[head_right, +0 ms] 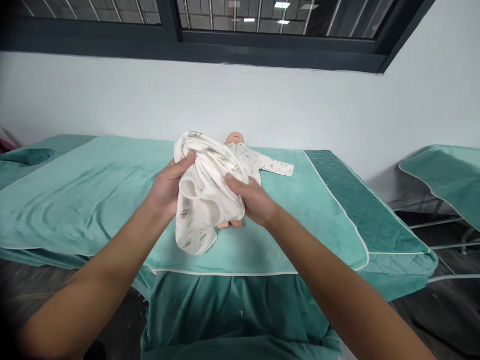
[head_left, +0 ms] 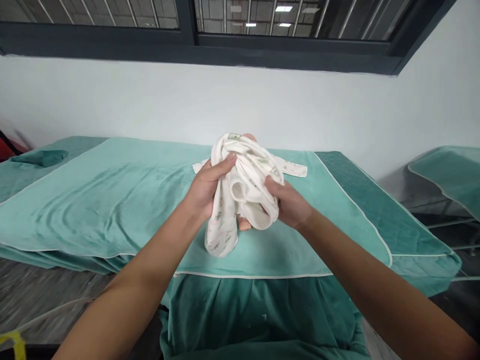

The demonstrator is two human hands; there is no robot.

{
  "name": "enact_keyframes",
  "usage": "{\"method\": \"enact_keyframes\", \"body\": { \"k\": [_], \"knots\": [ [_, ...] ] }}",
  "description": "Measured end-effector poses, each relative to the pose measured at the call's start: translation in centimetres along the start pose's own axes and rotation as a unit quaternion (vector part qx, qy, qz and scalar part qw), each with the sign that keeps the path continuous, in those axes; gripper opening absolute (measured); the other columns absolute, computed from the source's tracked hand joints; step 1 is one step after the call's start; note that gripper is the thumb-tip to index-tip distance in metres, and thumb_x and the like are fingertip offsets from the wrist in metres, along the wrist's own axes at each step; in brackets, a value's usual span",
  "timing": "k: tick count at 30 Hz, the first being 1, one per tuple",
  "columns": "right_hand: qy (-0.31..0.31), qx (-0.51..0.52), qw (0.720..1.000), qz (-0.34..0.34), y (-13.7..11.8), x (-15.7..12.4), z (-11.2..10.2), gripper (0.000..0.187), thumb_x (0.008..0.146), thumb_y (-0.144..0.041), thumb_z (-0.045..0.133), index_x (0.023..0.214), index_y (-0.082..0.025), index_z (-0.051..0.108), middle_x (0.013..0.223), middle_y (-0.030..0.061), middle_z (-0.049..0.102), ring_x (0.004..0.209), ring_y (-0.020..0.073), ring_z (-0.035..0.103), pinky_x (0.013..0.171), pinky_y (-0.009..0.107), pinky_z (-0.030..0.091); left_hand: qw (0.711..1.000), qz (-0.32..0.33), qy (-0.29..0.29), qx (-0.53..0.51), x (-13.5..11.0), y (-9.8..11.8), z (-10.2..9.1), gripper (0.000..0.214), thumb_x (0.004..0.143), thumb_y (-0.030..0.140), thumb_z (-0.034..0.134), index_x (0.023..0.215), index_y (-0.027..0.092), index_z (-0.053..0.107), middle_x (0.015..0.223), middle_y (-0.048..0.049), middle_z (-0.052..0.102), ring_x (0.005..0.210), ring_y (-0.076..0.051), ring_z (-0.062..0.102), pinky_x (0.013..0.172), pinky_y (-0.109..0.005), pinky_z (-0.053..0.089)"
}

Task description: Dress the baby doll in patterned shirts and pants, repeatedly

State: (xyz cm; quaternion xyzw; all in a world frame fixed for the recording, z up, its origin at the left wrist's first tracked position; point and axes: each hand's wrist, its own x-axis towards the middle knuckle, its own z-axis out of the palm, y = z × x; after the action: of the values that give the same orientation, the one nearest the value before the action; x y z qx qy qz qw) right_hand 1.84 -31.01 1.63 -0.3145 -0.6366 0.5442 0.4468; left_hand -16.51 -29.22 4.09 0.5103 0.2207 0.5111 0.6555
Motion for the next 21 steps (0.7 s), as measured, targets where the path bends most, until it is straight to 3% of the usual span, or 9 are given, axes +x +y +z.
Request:
{"method": "enact_keyframes", "body": {
  "k": [3, 5, 7, 10, 15, 18, 21],
  "knots": [
    [-0.037, 0.051, 0.996, 0.059, 1.6, -0.6, -1.0, 0.054, 0.088, -0.068, 0.062, 0.110, -0.020, 0.073, 0.066, 0.0039, 0.071, 0.067, 0.0242, 0.070, 0.063, 0.036, 0.058, 1.000, -0.028, -0.014, -0.002, 0.2, -0.7, 0.1, 0.051, 0.086, 0.052, 0.070, 0.124, 0.019, 0.063, 0.088, -0.0075, 0.076, 0.086, -0.029, 0.077, 0.077, -0.040, 0.061],
    [-0.043, 0.073, 0.994, 0.073, 1.8, -0.3, -2.4, 0.048, 0.085, -0.064, 0.070, 0.105, -0.020, 0.074, 0.066, 0.0026, 0.070, 0.068, 0.0226, 0.069, 0.064, 0.033, 0.057, 0.998, -0.052, -0.033, 0.011, 0.1, -1.0, 0.0, 0.047, 0.086, 0.051, 0.072, 0.117, 0.018, 0.064, 0.073, -0.0041, 0.071, 0.072, -0.025, 0.074, 0.068, -0.037, 0.059],
    [-0.023, 0.098, 0.993, 0.067, 1.4, 0.3, -3.9, 0.048, 0.080, -0.062, 0.076, 0.106, -0.022, 0.074, 0.075, 0.0027, 0.074, 0.079, 0.0226, 0.072, 0.072, 0.032, 0.058, 0.996, -0.068, -0.046, 0.037, 0.1, -1.0, 0.1, 0.043, 0.084, 0.049, 0.075, 0.112, 0.017, 0.065, 0.064, -0.0009, 0.066, 0.065, -0.022, 0.069, 0.064, -0.033, 0.057],
    [-0.016, 0.108, 0.992, 0.061, 0.3, 1.0, -5.5, 0.056, 0.078, -0.064, 0.077, 0.115, -0.022, 0.074, 0.097, 0.0056, 0.078, 0.099, 0.0250, 0.072, 0.083, 0.033, 0.058, 0.990, -0.084, -0.064, 0.091, 0.4, -0.8, 0.5, 0.038, 0.081, 0.042, 0.079, 0.108, 0.018, 0.066, 0.070, 0.0004, 0.067, 0.066, -0.016, 0.065, 0.067, -0.028, 0.053],
    [-0.063, 0.029, 0.988, 0.138, -0.2, 0.2, -4.8, 0.048, 0.074, -0.043, 0.087, 0.114, -0.018, 0.076, 0.108, 0.0085, 0.078, 0.104, 0.0261, 0.071, 0.084, 0.032, 0.056, 0.981, -0.115, -0.055, 0.148, 1.2, -1.9, 0.8, 0.025, 0.079, 0.038, 0.079, 0.089, 0.018, 0.067, 0.062, 0.0029, 0.060, 0.050, -0.009, 0.048, 0.053, -0.023, 0.041],
    [0.031, 0.039, 0.981, 0.187, 2.0, -1.7, -3.7, 0.040, 0.075, -0.041, 0.085, 0.105, -0.016, 0.078, 0.099, 0.0088, 0.079, 0.093, 0.0241, 0.072, 0.079, 0.032, 0.055, 0.964, -0.201, -0.046, 0.169, 1.4, -4.5, 0.0, 0.019, 0.079, 0.033, 0.075, 0.080, 0.016, 0.067, 0.062, -0.0002, 0.063, 0.054, -0.012, 0.054, 0.054, -0.024, 0.043],
    [0.120, 0.039, 0.962, 0.243, 5.5, -4.0, -2.8, 0.042, 0.068, -0.039, 0.087, 0.103, -0.016, 0.078, 0.093, 0.0080, 0.080, 0.085, 0.0249, 0.072, 0.072, 0.032, 0.054, 0.930, -0.228, -0.079, 0.276, 1.4, -7.0, -0.6, 0.017, 0.084, 0.032, 0.065, 0.084, 0.016, 0.071, 0.083, -0.0074, 0.075, 0.077, -0.021, 0.068, 0.066, -0.028, 0.051]
  ]
}}
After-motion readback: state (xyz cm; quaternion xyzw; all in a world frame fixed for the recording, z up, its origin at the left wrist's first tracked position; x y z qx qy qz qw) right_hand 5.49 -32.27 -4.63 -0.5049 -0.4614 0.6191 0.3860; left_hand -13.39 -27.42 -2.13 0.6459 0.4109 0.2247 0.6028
